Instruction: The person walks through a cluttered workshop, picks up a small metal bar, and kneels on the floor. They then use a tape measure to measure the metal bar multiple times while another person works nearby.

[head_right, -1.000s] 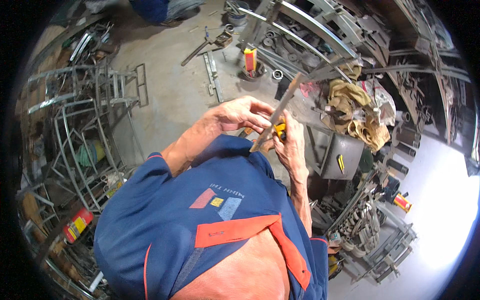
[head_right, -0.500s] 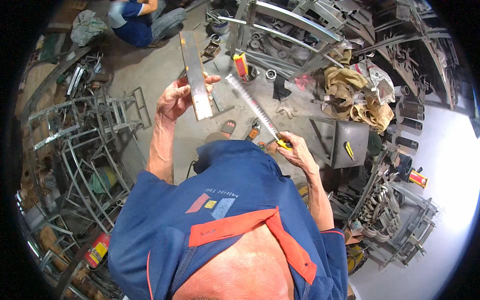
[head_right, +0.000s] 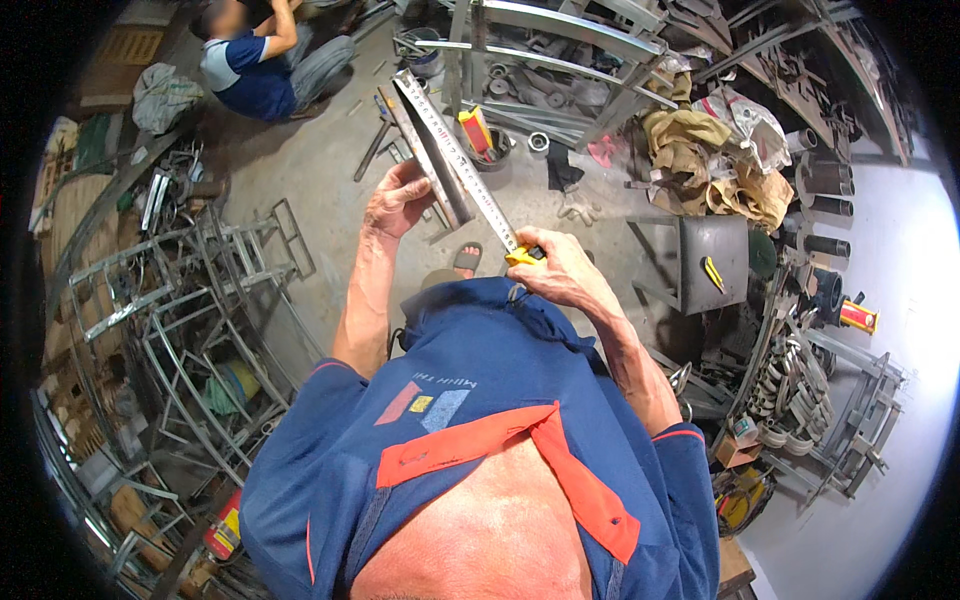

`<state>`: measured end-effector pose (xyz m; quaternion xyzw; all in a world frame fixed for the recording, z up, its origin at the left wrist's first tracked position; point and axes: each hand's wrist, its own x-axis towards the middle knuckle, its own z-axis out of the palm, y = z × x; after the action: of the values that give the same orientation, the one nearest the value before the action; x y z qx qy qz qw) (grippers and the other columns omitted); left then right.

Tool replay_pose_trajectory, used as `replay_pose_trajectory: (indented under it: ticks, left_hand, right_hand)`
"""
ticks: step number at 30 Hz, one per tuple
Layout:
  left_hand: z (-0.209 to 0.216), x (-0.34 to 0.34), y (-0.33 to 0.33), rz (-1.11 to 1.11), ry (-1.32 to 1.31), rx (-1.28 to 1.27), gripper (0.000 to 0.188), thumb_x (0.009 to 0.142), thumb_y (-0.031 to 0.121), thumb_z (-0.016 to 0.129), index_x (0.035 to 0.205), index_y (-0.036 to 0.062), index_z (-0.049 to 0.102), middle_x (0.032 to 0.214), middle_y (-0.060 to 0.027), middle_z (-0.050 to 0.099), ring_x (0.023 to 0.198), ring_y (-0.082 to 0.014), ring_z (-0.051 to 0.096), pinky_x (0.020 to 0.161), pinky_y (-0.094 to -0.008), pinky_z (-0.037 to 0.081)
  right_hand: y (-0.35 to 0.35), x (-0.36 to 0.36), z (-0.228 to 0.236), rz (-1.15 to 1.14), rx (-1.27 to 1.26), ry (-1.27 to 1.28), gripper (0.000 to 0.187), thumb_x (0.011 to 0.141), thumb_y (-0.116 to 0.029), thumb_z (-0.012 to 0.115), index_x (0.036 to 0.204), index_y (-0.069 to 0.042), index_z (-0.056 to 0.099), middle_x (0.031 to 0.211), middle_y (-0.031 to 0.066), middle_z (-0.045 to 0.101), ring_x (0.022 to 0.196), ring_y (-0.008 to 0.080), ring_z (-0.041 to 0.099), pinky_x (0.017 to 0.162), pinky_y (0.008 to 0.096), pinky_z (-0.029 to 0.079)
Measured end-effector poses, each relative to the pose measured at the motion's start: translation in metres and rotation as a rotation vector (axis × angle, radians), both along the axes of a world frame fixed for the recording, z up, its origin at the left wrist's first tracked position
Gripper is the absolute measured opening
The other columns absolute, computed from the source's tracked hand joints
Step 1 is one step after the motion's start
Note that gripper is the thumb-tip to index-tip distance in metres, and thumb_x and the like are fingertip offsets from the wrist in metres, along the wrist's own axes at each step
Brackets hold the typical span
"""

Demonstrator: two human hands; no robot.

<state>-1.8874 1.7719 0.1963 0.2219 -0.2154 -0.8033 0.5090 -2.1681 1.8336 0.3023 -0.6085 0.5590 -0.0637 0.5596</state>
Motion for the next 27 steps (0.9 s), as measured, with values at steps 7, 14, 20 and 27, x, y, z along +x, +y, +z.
replay_pose_trajectory:
  ticks: [7, 14, 20, 27]
  left_hand:
    - [-0.024, -0.021, -0.002, 0.046, 0.062, 0.023, 0.050, 0.089, 0.009, 0.071, 0.135, -0.0032, 0.056, 0.136, -0.0188, 0.060, 0.125, -0.0354, 0.057, 0.111, -0.0484, 0.043]
    - [-0.024, -0.032, -0.010, 0.041, 0.094, -0.022, 0.059, 0.089, 0.013, 0.071, 0.141, -0.0040, 0.047, 0.143, -0.0207, 0.052, 0.134, -0.0410, 0.048, 0.115, -0.0509, 0.039]
    - [-0.022, -0.033, -0.015, 0.057, 0.115, -0.028, 0.061, 0.090, 0.011, 0.069, 0.145, -0.0022, 0.043, 0.145, -0.0215, 0.050, 0.135, -0.0434, 0.046, 0.115, -0.0525, 0.038]
    - [-0.017, -0.031, -0.017, 0.049, 0.158, -0.021, 0.048, 0.092, 0.006, 0.068, 0.137, 0.0011, 0.053, 0.134, -0.0138, 0.061, 0.124, -0.0280, 0.059, 0.110, -0.0452, 0.046]
  right_hand:
    - [0.007, 0.000, -0.008, -0.006, -0.168, 0.052, 0.038, 0.078, -0.020, 0.066, 0.110, -0.001, 0.064, 0.093, 0.0240, 0.069, 0.087, 0.0400, 0.068, 0.079, 0.0439, 0.052]
    - [0.012, 0.001, -0.008, -0.076, -0.245, 0.141, 0.033, 0.082, -0.020, 0.067, 0.108, -0.003, 0.062, 0.087, 0.0236, 0.068, 0.083, 0.0406, 0.067, 0.076, 0.0443, 0.051]
    - [0.012, 0.002, -0.008, -0.089, -0.286, 0.206, 0.032, 0.081, -0.020, 0.066, 0.109, -0.005, 0.061, 0.085, 0.0256, 0.067, 0.081, 0.0445, 0.066, 0.074, 0.0490, 0.051]
    - [0.010, 0.007, -0.005, -0.075, -0.350, 0.257, 0.029, 0.081, -0.019, 0.063, 0.106, -0.004, 0.059, 0.083, 0.0248, 0.067, 0.082, 0.0454, 0.066, 0.074, 0.0516, 0.052]
